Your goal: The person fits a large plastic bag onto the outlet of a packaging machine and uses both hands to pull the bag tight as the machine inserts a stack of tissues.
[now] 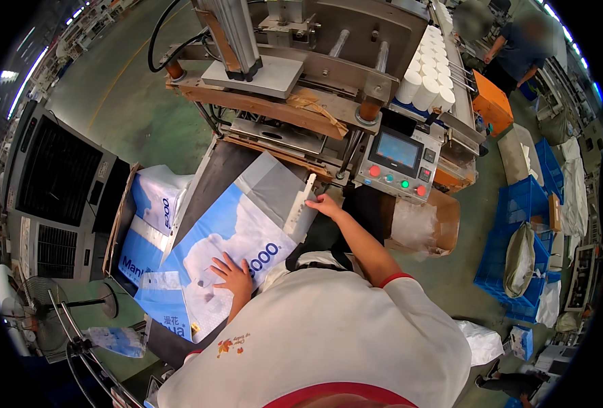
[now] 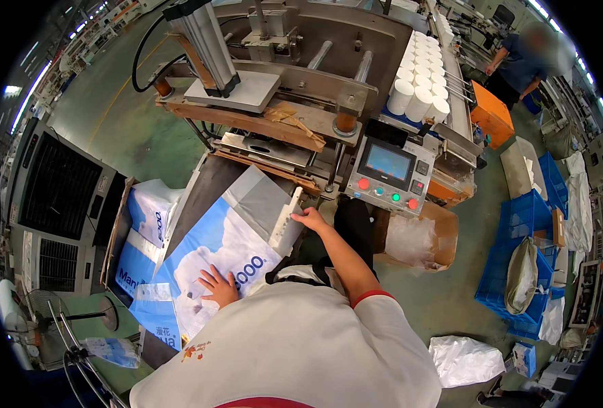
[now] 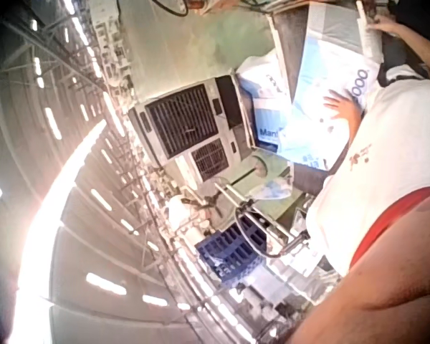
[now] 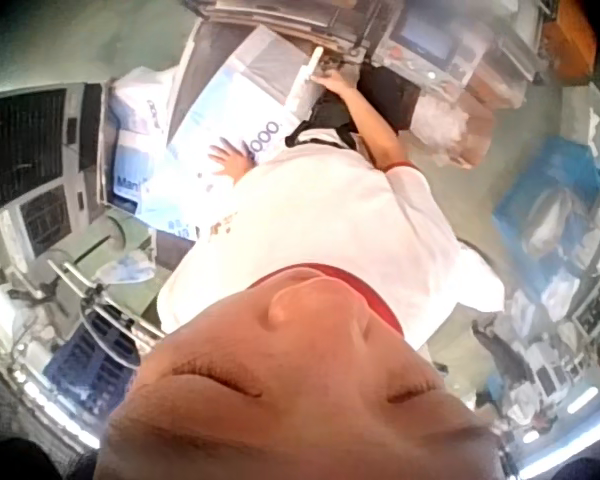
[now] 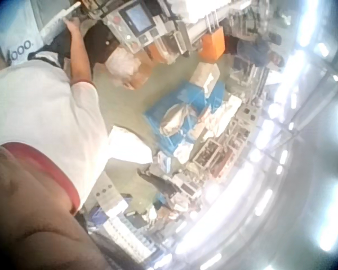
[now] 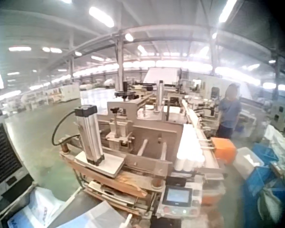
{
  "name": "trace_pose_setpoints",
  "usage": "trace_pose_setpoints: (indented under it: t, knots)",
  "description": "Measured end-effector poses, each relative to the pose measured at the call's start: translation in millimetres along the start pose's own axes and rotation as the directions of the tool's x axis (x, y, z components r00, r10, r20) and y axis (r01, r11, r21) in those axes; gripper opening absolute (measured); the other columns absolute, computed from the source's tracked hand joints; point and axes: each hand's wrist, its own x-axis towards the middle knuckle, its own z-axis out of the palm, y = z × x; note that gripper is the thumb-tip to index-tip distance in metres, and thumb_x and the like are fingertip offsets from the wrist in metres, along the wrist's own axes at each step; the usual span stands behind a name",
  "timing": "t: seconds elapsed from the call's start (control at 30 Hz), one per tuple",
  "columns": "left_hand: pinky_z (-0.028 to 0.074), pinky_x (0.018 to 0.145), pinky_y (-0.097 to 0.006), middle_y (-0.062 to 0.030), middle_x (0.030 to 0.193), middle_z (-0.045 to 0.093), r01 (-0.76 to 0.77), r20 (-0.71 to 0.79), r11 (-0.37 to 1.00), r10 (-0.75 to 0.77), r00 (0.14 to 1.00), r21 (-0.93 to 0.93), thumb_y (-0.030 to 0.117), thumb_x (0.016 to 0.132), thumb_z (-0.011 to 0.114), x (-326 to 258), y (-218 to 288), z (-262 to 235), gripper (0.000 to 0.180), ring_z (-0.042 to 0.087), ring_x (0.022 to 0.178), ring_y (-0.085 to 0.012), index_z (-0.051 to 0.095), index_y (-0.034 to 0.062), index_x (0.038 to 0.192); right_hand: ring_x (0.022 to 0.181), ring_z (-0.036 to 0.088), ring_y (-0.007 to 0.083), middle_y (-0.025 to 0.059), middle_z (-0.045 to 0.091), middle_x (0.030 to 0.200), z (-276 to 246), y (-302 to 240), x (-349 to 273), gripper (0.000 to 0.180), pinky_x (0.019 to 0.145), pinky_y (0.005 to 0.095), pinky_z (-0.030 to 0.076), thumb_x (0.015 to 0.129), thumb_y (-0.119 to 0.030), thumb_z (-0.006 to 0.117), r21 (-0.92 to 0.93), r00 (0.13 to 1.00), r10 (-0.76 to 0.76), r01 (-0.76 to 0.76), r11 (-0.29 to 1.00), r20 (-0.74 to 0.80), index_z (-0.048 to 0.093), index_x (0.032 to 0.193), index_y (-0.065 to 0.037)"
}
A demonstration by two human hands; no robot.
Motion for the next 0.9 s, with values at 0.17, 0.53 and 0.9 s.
trace_pose_setpoints:
  t: [0.17,0.53,0.9]
  knots:
    - [0.009,0.089,-0.079,-0.0176,0.152,-0.004,0.134,0.092,0.991,-0.134,0.987,0.002,0.049,0.089,0.044,-27.4,-4.5,0.2,0.071,-0.008,0.138,-0.042,0.016,0.0147,0.145,0.068,0.061,0.021,0.0096,0.06,0.067,6.7,3.4,-12.2,0.054,0.06,0.0359,0.045,0.062,-0.052,0.077,-0.059,0.996,-0.085,0.086,0.995,0.022,0.06,0.069,-0.001]
    - [0.009,0.095,-0.074,-0.0222,0.15,0.002,-0.286,0.128,0.939,0.312,0.941,-0.19,0.042,0.082,0.059,59.1,42.6,-29.1,0.079,0.002,0.137,-0.0436,0.019,0.01,0.144,0.095,0.06,0.0289,0.0152,0.062,0.106,3.4,-114.0,6.1,0.031,0.079,0.0396,0.049,0.079,-0.004,0.051,-0.712,0.827,-0.552,0.452,0.537,0.109,0.063,0.105,-0.017]
    - [0.041,0.086,-0.045,-0.0105,0.089,0.065,-0.999,0.635,-0.037,0.772,-0.026,0.005,0.059,0.064,0.066,324.8,235.9,-107.2,0.054,0.059,0.095,-0.0274,0.068,0.009,0.082,0.112,0.053,0.0265,0.0095,0.059,0.117,-26.2,-165.2,22.4,0.026,0.099,0.0344,0.038,0.087,-0.021,0.054,-0.44,0.601,-0.636,0.795,0.417,0.484,0.063,0.111,-0.024]
